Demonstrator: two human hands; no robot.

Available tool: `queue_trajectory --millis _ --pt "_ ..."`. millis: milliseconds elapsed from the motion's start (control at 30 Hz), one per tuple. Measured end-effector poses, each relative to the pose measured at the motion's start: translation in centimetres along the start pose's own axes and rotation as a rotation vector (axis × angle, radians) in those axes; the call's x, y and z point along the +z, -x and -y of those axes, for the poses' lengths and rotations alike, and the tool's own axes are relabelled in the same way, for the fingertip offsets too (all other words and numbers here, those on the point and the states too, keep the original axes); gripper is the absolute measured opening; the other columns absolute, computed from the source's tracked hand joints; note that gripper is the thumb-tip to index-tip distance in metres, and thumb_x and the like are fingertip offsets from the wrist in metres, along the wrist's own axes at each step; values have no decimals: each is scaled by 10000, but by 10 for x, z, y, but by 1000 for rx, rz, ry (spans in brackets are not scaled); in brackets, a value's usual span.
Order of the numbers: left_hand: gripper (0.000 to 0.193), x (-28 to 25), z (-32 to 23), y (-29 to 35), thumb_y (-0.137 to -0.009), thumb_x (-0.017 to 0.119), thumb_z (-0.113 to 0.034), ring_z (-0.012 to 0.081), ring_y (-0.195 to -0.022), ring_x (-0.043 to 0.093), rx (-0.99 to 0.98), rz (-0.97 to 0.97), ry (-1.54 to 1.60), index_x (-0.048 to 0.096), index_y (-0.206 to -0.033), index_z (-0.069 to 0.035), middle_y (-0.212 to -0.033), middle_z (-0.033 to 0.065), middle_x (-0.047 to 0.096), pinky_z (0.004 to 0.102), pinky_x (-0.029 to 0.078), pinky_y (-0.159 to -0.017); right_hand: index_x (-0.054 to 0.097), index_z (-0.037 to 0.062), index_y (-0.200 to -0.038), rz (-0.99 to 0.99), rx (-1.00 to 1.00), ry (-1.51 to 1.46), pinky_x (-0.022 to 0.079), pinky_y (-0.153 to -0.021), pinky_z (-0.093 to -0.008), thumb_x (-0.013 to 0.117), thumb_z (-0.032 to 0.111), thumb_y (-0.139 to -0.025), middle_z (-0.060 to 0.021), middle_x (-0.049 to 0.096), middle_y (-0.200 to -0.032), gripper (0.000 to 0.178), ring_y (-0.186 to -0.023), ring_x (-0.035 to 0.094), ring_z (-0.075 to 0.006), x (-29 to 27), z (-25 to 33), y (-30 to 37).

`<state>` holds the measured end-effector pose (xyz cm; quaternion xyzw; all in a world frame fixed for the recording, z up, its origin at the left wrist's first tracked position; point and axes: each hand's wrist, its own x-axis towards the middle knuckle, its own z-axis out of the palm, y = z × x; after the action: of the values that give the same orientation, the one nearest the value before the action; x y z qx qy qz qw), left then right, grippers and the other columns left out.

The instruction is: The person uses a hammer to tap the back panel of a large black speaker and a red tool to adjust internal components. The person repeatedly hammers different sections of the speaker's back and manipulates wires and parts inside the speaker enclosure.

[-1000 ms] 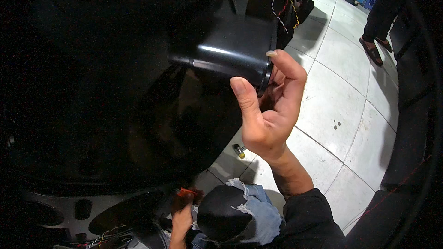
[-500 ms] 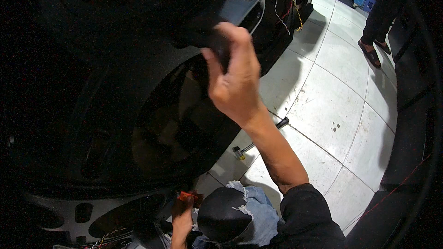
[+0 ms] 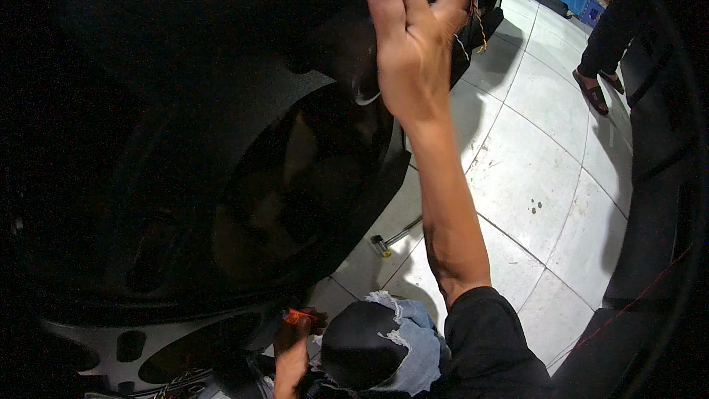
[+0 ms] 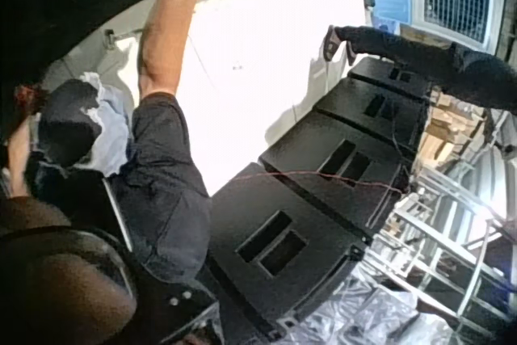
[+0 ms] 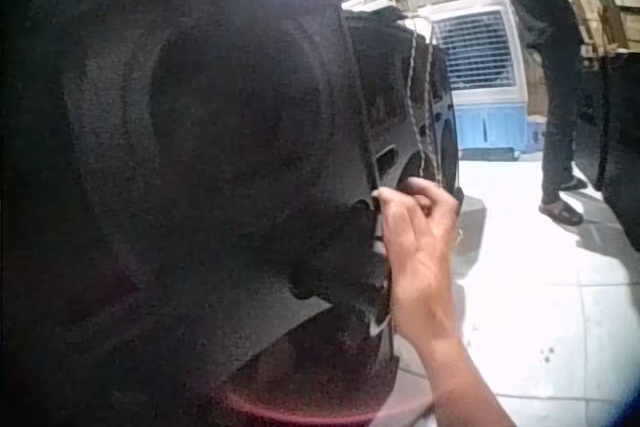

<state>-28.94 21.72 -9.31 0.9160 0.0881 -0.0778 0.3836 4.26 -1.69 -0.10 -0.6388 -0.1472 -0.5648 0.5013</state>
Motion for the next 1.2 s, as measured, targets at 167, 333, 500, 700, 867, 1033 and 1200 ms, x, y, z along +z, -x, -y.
queue_trajectory --millis 167,333,500,700,867,1033,1200 --pt "326 -3 -15 -10 -1001 460 -268 244 -955 673 -346 37 338 623 -1137 -20 -1052 144 695 337 501 -866 711 101 -996 -7 -47 61 325 -918 -370 570 239 -863 -111 515 -1076 238 -1060 410 -260 18 -1 5" --pt "397 1 5 -9 -1016 431 -353 237 -950 678 -335 38 141 639 -1164 -49 -1054 127 708 327 497 -859 695 55 -925 71 -40 28 356 -887 -315 533 137 -821 -100 534 -1014 209 -976 447 -227 10 6 -2" --pt "461 -3 2 -14 -1001 439 -426 267 -964 677 -499 100 347 647 -1151 -42 -1061 143 700 344 491 -877 538 8 -965 60 162 31 343 -786 -315 451 193 -765 -63 425 -849 286 -834 394 -180 17 56 -19" --pt "458 -8 -4 -11 -1018 420 -418 241 -974 676 -372 83 237 645 -1164 -46 -1075 125 704 338 483 -879 549 21 -988 -48 158 -140 353 -771 -268 437 150 -797 -41 438 -900 257 -837 403 -149 22 20 -5" --pt "426 -8 -9 -3 -1030 431 -350 234 -969 670 -423 76 461 625 -1158 8 -1077 142 696 346 509 -855 547 20 -961 60 175 -80 370 -722 -279 423 129 -833 -44 451 -848 209 -793 422 -161 16 21 -1" --pt "362 -4 -22 8 -1041 442 -230 180 -931 631 -352 0 745 578 -1189 71 -1102 161 681 318 527 -833 532 11 -938 83 118 -99 368 -748 -318 426 129 -837 -70 456 -839 189 -820 436 -190 19 10 -17" --pt "393 0 -19 22 -1045 436 -229 217 -951 644 -288 -38 732 554 -1187 118 -1096 204 677 344 495 -891 544 15 -992 59 35 48 392 -817 -367 456 148 -889 -106 520 -922 189 -885 491 -249 16 -4 -3"
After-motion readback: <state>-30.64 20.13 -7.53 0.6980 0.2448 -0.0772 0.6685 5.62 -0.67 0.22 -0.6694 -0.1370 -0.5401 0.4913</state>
